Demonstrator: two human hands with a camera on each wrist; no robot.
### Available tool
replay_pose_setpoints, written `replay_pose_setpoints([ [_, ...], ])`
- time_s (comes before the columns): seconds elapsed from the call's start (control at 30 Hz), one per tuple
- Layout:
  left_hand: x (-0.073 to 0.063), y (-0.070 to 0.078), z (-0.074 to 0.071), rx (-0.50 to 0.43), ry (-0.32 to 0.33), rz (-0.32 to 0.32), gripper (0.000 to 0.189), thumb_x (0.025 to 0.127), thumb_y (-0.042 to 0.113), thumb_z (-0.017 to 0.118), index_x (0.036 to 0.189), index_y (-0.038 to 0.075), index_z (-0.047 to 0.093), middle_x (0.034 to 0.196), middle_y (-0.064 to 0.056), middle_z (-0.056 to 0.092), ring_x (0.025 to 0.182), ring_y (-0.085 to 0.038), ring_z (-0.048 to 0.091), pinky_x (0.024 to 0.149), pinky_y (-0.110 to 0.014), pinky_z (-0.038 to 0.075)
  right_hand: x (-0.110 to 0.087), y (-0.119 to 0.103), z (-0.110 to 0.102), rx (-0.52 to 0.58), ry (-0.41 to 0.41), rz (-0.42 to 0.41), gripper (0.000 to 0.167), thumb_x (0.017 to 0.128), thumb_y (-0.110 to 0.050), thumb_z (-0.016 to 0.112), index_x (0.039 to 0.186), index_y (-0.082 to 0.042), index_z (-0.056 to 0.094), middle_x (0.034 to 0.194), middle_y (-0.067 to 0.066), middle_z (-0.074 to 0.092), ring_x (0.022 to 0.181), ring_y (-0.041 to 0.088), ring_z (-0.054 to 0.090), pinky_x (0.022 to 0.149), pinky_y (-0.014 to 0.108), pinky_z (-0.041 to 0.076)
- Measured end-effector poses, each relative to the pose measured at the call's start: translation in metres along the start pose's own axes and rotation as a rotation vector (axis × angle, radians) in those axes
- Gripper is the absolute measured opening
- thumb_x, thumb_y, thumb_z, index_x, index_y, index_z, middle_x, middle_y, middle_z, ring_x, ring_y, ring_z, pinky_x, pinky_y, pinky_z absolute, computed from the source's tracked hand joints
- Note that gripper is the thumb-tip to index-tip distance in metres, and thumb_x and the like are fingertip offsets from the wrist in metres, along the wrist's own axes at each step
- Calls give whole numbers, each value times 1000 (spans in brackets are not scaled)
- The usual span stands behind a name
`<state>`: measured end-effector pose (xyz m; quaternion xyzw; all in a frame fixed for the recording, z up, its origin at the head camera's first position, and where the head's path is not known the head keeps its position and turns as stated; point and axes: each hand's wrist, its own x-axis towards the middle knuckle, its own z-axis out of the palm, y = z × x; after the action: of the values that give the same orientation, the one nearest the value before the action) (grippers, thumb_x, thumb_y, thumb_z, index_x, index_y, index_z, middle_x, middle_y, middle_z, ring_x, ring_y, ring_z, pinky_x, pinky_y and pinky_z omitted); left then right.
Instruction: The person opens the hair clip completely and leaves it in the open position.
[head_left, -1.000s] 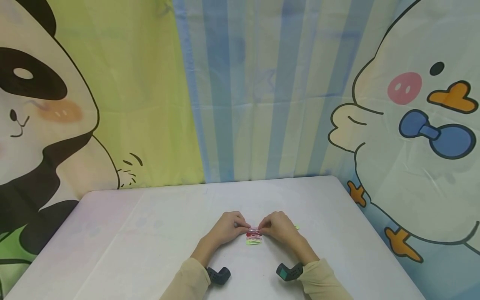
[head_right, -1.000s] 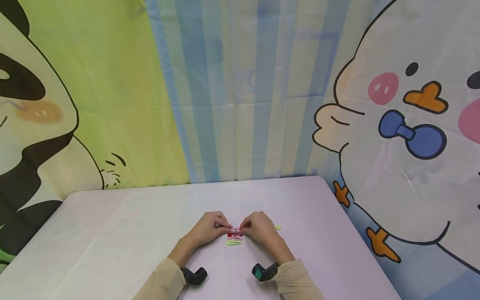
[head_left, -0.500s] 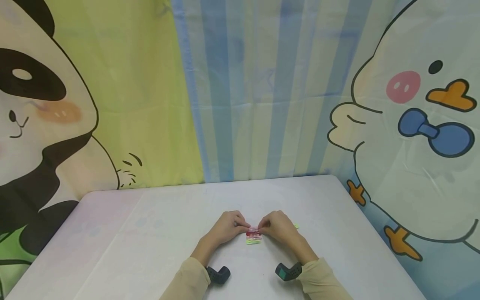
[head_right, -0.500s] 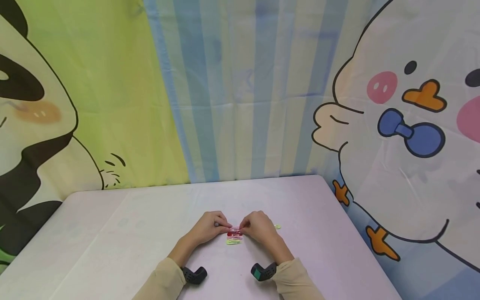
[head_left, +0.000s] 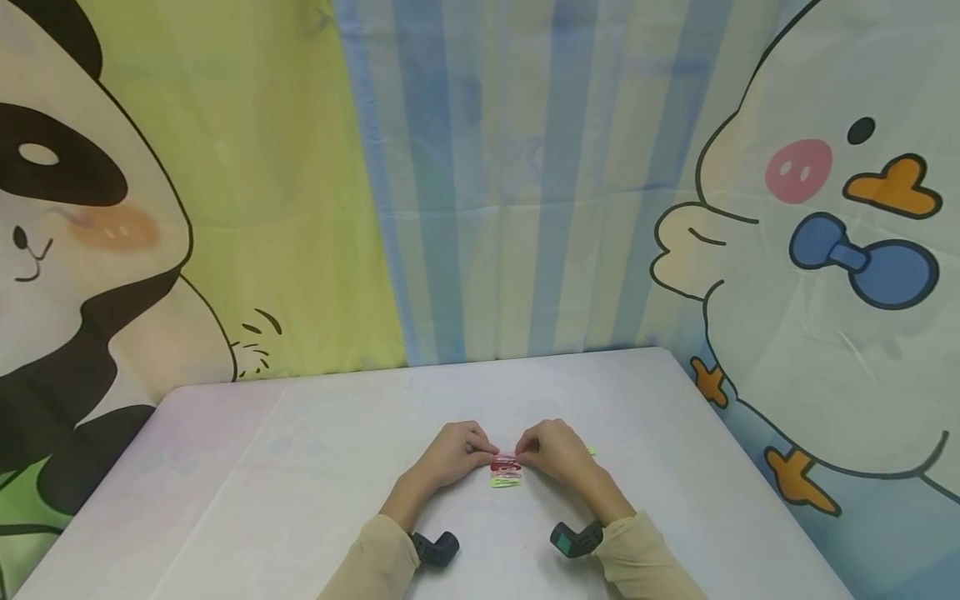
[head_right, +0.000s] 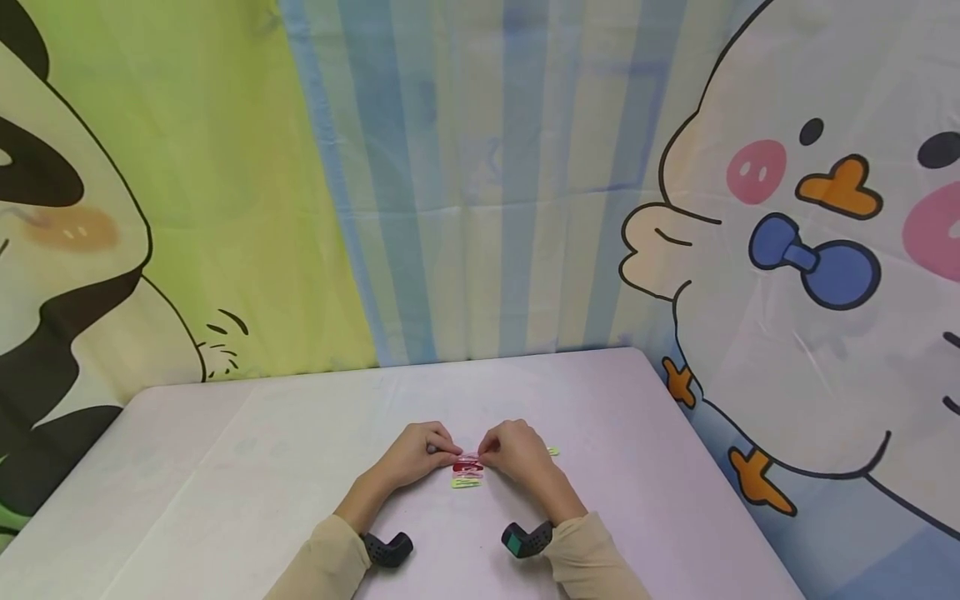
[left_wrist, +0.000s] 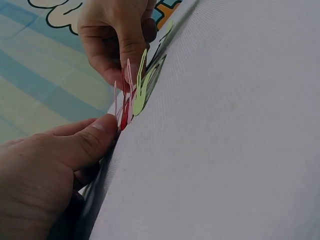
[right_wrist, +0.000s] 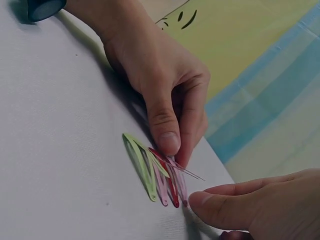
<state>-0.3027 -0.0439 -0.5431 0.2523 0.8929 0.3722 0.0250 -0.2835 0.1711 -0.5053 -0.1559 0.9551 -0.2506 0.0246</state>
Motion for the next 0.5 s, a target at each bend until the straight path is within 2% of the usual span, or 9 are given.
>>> replay_pose_setpoints([
  [0.23, 0, -2, 2, -12, -6, -15, 9, 85, 29, 71, 92, 29, 77, 85, 20, 61, 82, -2, 55, 77, -24, 45, -2, 6, -17, 88, 3, 67, 5, 81, -22, 75, 85, -19, 74, 79, -8, 67, 67, 8, 55, 62, 26, 47],
  [0.33, 0, -2, 2, -20, 6, -17, 7, 85, 30, 71, 90, 30, 76, 84, 19, 61, 81, -2, 55, 76, -24, 45, -2, 9, -25, 100, 17, 122, 6, 81, -22, 75, 86, -21, 74, 80, -7, 67, 68, 9, 56, 62, 25, 47],
  [0.5, 1, -3, 2, -28, 25, -9, 9, 86, 30, 70, 92, 29, 76, 85, 19, 62, 79, -3, 55, 74, -23, 45, -3, 16, -36, 68, 71, 171, 6, 81, -21, 75, 87, -20, 73, 83, -6, 68, 74, 11, 57, 62, 25, 47],
])
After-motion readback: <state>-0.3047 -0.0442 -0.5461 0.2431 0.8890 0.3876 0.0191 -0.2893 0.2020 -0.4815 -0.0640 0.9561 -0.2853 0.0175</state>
